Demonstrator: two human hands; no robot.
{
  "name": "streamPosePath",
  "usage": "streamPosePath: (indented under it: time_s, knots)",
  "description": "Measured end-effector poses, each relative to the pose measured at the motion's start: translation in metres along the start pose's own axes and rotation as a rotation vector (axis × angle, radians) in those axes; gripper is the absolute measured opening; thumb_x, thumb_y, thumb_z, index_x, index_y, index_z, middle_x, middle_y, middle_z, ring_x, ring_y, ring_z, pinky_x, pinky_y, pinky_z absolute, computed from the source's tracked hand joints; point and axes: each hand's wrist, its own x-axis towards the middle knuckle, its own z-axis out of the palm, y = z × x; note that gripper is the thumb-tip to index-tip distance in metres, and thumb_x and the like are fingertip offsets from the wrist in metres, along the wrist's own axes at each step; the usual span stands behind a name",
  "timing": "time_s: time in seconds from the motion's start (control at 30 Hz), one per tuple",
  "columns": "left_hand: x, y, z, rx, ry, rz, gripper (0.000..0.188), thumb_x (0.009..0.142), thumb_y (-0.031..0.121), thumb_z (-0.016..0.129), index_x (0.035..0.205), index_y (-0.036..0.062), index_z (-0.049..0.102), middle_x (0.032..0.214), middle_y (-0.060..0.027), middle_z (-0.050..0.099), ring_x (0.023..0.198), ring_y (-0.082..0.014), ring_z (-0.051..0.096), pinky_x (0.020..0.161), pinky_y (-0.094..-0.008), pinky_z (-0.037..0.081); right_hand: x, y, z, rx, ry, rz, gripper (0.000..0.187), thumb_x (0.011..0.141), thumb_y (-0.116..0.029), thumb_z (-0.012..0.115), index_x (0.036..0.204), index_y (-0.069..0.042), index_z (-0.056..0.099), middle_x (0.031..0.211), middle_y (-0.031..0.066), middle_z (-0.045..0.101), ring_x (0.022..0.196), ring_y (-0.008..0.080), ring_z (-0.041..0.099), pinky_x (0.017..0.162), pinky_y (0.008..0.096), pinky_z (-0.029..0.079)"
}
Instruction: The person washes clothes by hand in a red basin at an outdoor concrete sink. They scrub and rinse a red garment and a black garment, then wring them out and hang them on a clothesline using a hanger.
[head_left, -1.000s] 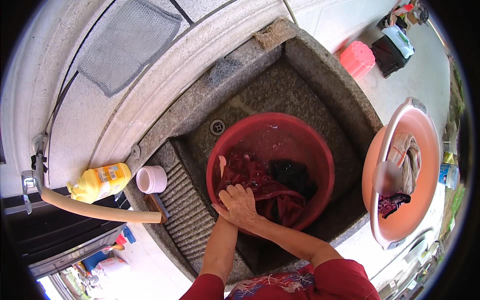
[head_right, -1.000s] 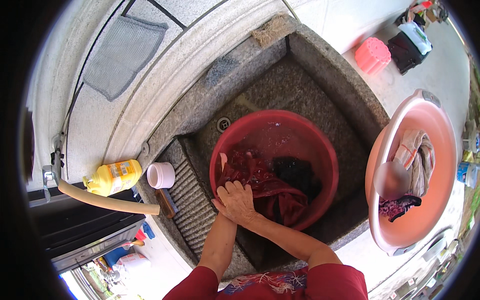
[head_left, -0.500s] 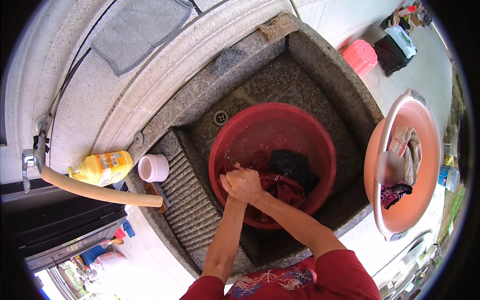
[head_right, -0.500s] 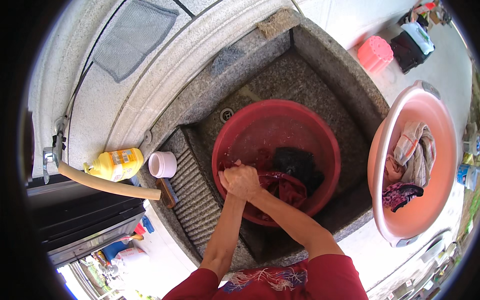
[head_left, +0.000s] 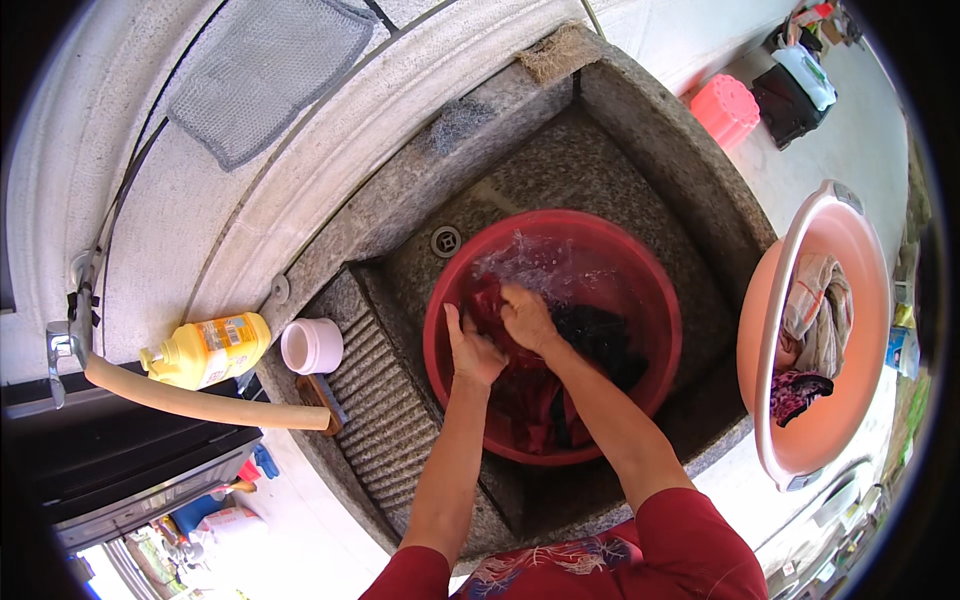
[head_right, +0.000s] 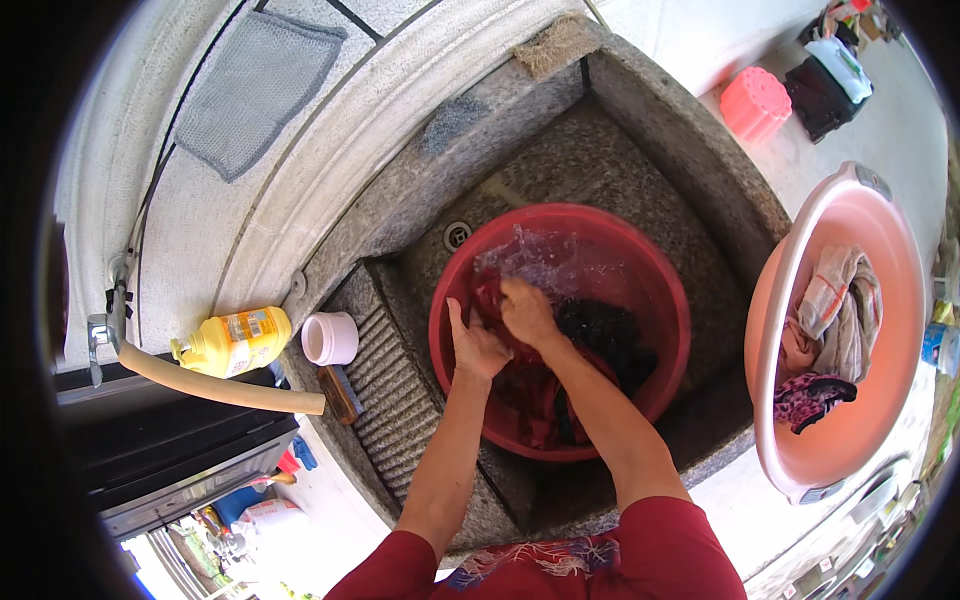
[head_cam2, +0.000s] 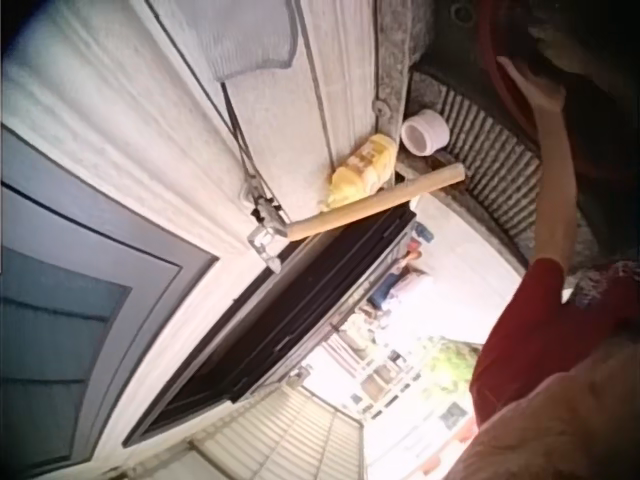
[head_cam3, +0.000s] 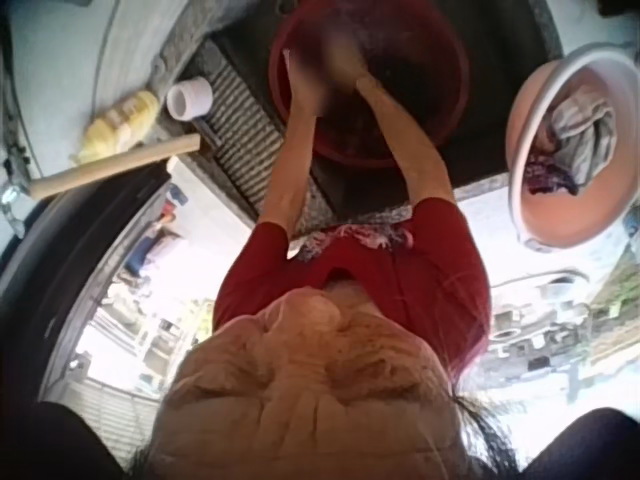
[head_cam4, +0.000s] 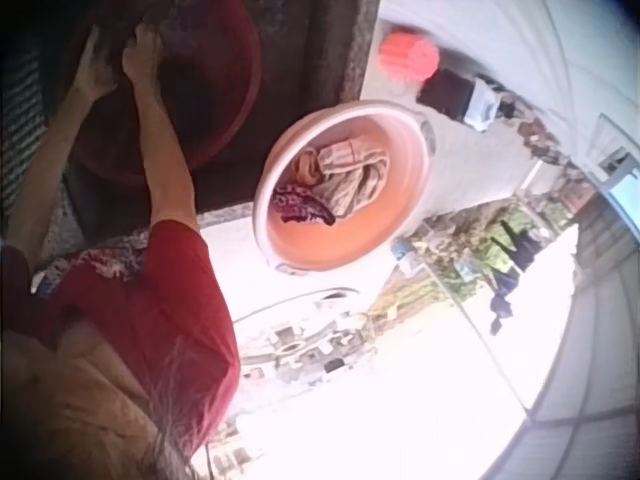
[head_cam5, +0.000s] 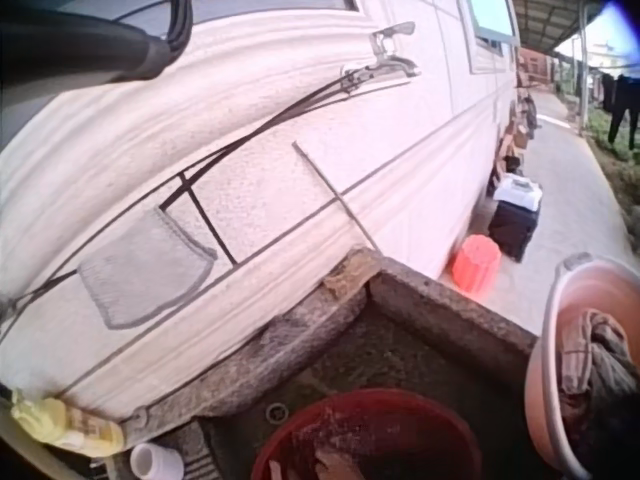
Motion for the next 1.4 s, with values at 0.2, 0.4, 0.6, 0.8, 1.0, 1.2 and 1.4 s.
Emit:
streamPosePath:
  time_s: [0.2,0.4,0.6,0.8,1.0,1.2,1.4]
  knots:
    - [0.037,-0.025,-0.06,-0.322,-0.981,0.222,0.048,0.088,0.053,0.044,0.116,0.0151,0.051,0.11,-0.0034,0.056,0.104,-0.0211,0.052,0.091,-0.0362,0.043,-0.065,-0.102,0.034,-0.36,0.067,-0.222,0.017,0.071,-0.024,0.062,0.071,-0.007,0.061,0.079,0.0156,0.059,0.067,0.0297,0.061,0.06,0.0419,0.051]
    - [-0.002,-0.035,-0.008,-0.132,-0.148,-0.058,0.034,0.091,0.039,0.046,0.109,0.0118,0.055,0.106,-0.0026,0.059,0.099,-0.0217,0.056,0.085,-0.0372,0.048,0.02,-0.066,0.01,-0.403,0.145,0.066,0.035,0.079,-0.03,0.058,0.052,-0.01,0.06,0.05,0.0131,0.056,0.047,0.0323,0.059,0.048,0.0427,0.05]
    - [-0.017,-0.031,-0.026,-0.25,-0.236,0.004,0.04,0.092,0.041,0.044,0.119,0.0134,0.052,0.115,-0.0043,0.057,0.106,-0.0229,0.055,0.09,-0.0411,0.046,-0.049,-0.083,0.058,-0.739,0.422,-0.197,0.023,0.082,-0.023,0.054,0.068,-0.005,0.059,0.072,0.0169,0.061,0.064,0.032,0.062,0.058,0.0427,0.051]
    - [-0.022,-0.009,-0.004,0.088,0.066,0.131,0.071,0.08,0.061,0.05,0.136,0.0199,0.036,0.144,-0.0063,0.027,0.127,-0.0267,0.033,0.096,-0.05,0.035,0.021,0.024,-0.037,-0.48,0.222,0.194,0.026,0.086,-0.028,0.05,0.079,-0.006,0.06,0.082,0.0171,0.063,0.073,0.0375,0.061,0.064,0.0472,0.049]
    - [-0.005,-0.014,-0.031,-0.039,-0.108,0.02,0.071,0.075,0.068,0.052,0.135,0.0381,0.033,0.145,-0.0093,0.02,0.127,-0.0274,0.027,0.099,-0.0444,0.025,0.018,0.03,-0.038,-0.262,0.421,0.339,0.032,0.082,-0.032,0.052,0.105,-0.012,0.061,0.098,0.0206,0.062,0.093,0.0423,0.056,0.08,0.0483,0.045]
    - [0.025,-0.001,-0.048,-0.221,-0.413,0.051,0.062,0.084,0.059,0.045,0.126,0.0129,0.045,0.114,-0.0093,0.055,0.107,-0.024,0.05,0.1,-0.048,0.032,-0.045,-0.101,0.006,0.024,-0.047,-0.121,0.006,0.077,-0.009,0.056,0.082,-0.005,0.058,0.076,0.0139,0.058,0.068,0.0305,0.059,0.058,0.039,0.049]
    - [0.019,-0.031,-0.023,-0.164,-0.777,0.246,0.04,0.092,0.042,0.046,0.116,0.0098,0.052,0.113,-0.0054,0.057,0.1,-0.0177,0.055,0.09,-0.0361,0.044,-0.027,-0.098,-0.005,-0.149,0.112,-0.345,0.025,0.079,-0.023,0.061,0.063,-0.009,0.049,0.055,0.0096,0.052,0.052,0.0289,0.056,0.047,0.0393,0.046]
